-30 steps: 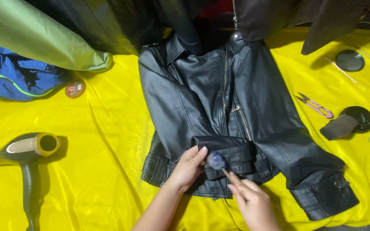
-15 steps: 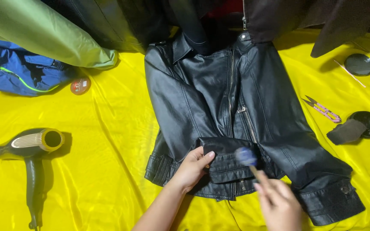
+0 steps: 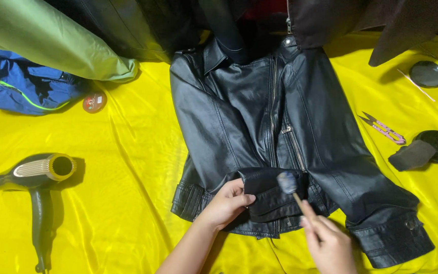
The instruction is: Cleaning and conditioning a leather jacket using a hairdryer and a small applicator tool.
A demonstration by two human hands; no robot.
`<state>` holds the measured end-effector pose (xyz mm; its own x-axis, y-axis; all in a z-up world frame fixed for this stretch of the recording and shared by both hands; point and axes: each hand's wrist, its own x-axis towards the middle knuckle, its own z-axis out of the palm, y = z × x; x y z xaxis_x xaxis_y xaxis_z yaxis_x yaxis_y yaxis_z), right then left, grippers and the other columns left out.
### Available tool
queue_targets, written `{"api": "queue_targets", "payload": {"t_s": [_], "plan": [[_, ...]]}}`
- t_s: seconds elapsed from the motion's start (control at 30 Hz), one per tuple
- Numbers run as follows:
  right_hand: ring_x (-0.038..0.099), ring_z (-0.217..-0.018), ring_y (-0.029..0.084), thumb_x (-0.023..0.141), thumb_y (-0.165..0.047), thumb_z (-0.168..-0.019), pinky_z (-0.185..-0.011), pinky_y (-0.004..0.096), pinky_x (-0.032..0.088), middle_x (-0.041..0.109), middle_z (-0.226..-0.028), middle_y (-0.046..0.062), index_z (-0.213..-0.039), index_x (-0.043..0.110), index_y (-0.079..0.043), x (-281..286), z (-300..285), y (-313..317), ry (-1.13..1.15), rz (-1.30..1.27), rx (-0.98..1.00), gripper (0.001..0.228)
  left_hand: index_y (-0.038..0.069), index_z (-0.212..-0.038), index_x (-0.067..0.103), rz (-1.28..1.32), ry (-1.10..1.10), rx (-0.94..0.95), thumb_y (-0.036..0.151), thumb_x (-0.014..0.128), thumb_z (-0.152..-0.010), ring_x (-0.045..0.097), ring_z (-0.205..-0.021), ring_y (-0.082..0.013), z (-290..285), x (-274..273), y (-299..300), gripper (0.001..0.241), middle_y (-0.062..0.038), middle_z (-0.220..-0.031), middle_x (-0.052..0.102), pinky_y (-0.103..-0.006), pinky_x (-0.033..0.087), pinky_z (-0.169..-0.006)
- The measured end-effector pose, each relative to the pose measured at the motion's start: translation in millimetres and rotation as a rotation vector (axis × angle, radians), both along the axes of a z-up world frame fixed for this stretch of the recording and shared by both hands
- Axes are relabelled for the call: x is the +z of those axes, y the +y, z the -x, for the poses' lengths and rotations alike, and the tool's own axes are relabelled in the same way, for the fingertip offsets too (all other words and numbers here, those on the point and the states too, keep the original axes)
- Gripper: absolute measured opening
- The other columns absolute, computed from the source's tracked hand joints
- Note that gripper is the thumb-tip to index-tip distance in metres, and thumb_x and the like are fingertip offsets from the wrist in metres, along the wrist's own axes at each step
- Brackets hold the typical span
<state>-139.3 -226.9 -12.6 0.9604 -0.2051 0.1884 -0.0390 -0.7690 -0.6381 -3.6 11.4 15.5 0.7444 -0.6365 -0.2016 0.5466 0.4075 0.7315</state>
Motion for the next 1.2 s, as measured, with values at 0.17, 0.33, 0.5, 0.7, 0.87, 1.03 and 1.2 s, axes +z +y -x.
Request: {"api": "queue_targets", "payload": {"t_s": [0.17,0.33,0.5,0.7,0.87,1.03,1.2], "plan": [[0.078,-0.095,0.016,0.070,-0.017,-0.090,-0.087,0.032,0.060,0.081,-0.107,0.003,-0.130,0.074,-0.019,5.5,4.1,-5.8,0.017,0.020,-0.127,0.040,-0.003,-0.128,0.065,0.008,0.002,-0.020,0.005,0.072,-0.091,0.068,-0.118,-0.0261,-0.3,5.9,-2.2,0.038,-0.015,-0.129,0.070,-0.0382,0.053,-0.108],[0.058,-0.062,0.012,0.067,-0.019,-0.092,-0.067,0.027,0.048,0.073,-0.088,-0.007,-0.129,0.073,-0.025,19.5,-1.4,40.6,-0.183,-0.059,0.037,0.038,0.004,-0.116,0.071,0.003,-0.005,0.010,0.039,0.074,-0.094,0.068,-0.105,-0.0190,0.0,4.4,-3.0,0.041,-0.007,-0.115,0.074,-0.0321,0.051,-0.097],[0.066,-0.072,0.016,0.067,-0.017,-0.093,-0.070,0.028,0.052,0.068,-0.090,-0.004,-0.136,0.068,-0.020,14.3,-15.7,55.1,-0.182,-0.041,0.138,0.043,0.001,-0.108,0.072,0.047,0.086,0.106,0.033,0.072,-0.095,0.071,-0.096,-0.0195,2.0,-7.5,-6.2,0.034,-0.011,-0.107,0.076,-0.0319,0.054,-0.093],[0.062,-0.066,0.018,0.066,-0.021,-0.095,-0.068,0.034,0.048,0.068,-0.090,-0.002,-0.138,0.068,-0.024,0.5,-9.5,7.0,-0.108,0.030,-0.070,0.043,0.000,-0.110,0.072,-0.059,-0.017,0.046,0.027,0.067,-0.100,0.070,-0.085,-0.0154,3.2,-27.3,-7.4,0.029,-0.008,-0.099,0.075,-0.0280,0.057,-0.080],[0.068,-0.083,0.022,0.067,-0.010,-0.095,-0.081,0.034,0.051,0.071,-0.094,0.003,-0.135,0.071,-0.011,13.3,-12.4,-9.9,-0.108,0.048,-0.106,0.040,0.005,-0.098,0.071,-0.147,-0.095,-0.039,0.031,0.066,-0.101,0.061,-0.079,-0.0095,3.0,-5.5,-6.0,0.026,-0.001,-0.087,0.068,-0.0232,0.049,-0.079],[0.046,-0.055,0.013,0.065,-0.025,-0.094,-0.056,0.030,0.041,0.059,-0.075,-0.004,-0.135,0.069,-0.023,21.0,-3.8,21.5,-0.175,-0.058,0.015,0.041,-0.004,-0.117,0.071,0.039,0.027,-0.048,0.038,0.078,-0.090,0.073,-0.104,-0.0224,4.2,-18.0,-1.6,0.050,-0.014,-0.115,0.075,-0.0306,0.057,-0.094],[0.053,-0.055,0.013,0.066,-0.020,-0.091,-0.058,0.028,0.046,0.066,-0.079,-0.006,-0.134,0.069,-0.026,11.7,6.1,25.9,-0.042,-0.065,0.100,0.044,-0.005,-0.118,0.069,-0.317,0.312,0.154,0.040,0.064,-0.090,0.071,-0.107,-0.0291,2.7,12.1,-17.6,0.053,-0.019,-0.117,0.075,-0.0384,0.055,-0.099]]}}
